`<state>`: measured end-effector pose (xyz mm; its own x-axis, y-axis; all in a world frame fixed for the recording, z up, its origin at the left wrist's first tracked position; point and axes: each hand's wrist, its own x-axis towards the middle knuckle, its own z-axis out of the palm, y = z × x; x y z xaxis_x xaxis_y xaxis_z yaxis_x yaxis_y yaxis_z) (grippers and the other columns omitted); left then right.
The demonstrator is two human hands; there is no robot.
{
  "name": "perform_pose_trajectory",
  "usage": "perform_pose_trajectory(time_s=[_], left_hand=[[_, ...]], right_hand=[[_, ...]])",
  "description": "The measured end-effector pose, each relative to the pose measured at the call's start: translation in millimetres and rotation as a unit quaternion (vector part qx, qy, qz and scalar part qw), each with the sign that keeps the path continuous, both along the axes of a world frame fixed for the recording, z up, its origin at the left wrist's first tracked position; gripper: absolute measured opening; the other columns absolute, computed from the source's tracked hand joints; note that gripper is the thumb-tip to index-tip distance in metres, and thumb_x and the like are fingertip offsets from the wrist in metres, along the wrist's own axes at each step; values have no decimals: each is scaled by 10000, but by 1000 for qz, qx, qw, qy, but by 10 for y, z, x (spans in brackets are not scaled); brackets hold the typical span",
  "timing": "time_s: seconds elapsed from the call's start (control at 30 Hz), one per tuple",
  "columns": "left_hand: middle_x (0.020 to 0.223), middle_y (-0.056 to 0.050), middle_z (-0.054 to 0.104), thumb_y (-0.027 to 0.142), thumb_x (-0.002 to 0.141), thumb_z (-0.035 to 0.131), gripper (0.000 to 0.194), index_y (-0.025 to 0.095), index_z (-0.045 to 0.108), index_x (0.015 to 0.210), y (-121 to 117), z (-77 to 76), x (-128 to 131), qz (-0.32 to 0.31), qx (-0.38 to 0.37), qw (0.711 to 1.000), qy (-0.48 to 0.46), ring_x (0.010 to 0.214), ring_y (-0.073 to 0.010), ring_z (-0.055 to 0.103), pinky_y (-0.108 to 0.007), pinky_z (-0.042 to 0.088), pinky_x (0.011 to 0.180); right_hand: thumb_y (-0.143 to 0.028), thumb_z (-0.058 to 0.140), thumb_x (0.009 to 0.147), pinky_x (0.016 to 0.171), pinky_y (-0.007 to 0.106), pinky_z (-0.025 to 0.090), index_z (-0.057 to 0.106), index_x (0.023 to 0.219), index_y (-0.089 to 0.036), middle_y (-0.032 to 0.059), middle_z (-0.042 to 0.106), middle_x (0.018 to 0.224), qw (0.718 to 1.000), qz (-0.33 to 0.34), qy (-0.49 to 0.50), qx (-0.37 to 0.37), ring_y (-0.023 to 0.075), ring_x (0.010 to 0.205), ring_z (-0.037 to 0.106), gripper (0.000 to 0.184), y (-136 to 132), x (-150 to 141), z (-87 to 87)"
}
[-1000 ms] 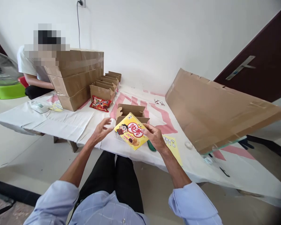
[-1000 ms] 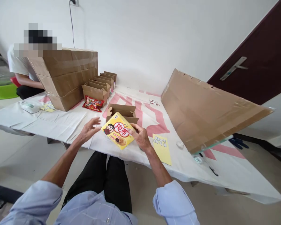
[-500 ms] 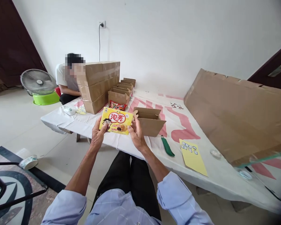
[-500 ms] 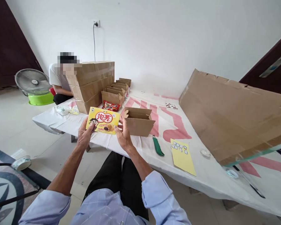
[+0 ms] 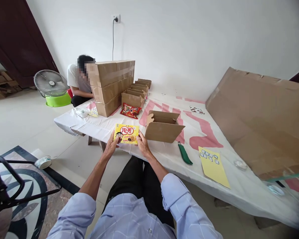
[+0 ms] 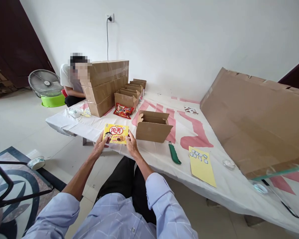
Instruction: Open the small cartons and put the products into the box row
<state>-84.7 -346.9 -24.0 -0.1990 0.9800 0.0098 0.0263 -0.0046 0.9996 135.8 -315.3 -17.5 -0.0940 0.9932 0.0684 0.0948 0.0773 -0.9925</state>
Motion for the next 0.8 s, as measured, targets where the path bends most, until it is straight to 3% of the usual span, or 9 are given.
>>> perform_pose_trajectory(time_s=[0.07,0.17,0.27,0.4,0.5,0.63,0.8], left_hand=[[1237,-150,749,610,989,677,962,184,320,1774,34,29,-21,-7,-3,1000,8,987,-222,719,-225,577,617],[1221,-129,738,613,984,677,953,201,330,1770,133,230,-68,-18,44,999,7,1004,-217,708,-225,592,638],[1220,-108,725,633,978,688,905,240,400,1740,252,539,-100,-20,118,993,-5,1028,-217,708,-226,609,653],[1225,-105,721,647,980,694,866,247,456,1710,365,934,-76,-12,192,981,-30,991,-202,704,-224,617,657],[1264,-108,718,646,991,685,840,266,463,1707,400,1145,-40,-12,223,974,-29,991,-202,700,-229,622,659],[1313,-117,715,642,1002,675,830,284,455,1717,410,1305,-24,-11,245,969,-23,1004,-212,703,-237,625,662],[1331,-120,708,649,998,672,823,287,471,1710,438,1327,-64,-17,244,970,-10,1001,-212,690,-238,623,677]], right_hand=[[-653,569,970,812,405,696,468,1728,-313,107,647,1551,1000,-5,3,0,297,1186,714,836,21,-26,-6],[-654,536,991,1056,490,647,493,1714,-294,105,611,1612,997,-23,6,75,313,1313,664,809,120,-77,134],[-643,522,1017,1253,506,502,543,1680,-231,136,602,1626,982,-48,-1,182,332,1457,575,781,235,-109,409],[-621,486,1058,1320,498,427,481,1723,-248,115,578,1658,966,-48,0,254,321,1564,495,762,320,-101,834],[-586,473,1079,1340,507,398,444,1744,-275,99,572,1666,958,-41,2,283,306,1580,481,735,335,-79,1100],[-569,453,1089,1335,516,399,479,1725,-278,100,584,1655,948,-47,4,314,310,1551,511,700,339,-65,1296],[-568,436,1092,1332,497,402,468,1729,-285,92,552,1690,949,-48,1,313,293,1560,503,699,403,-92,1262]])
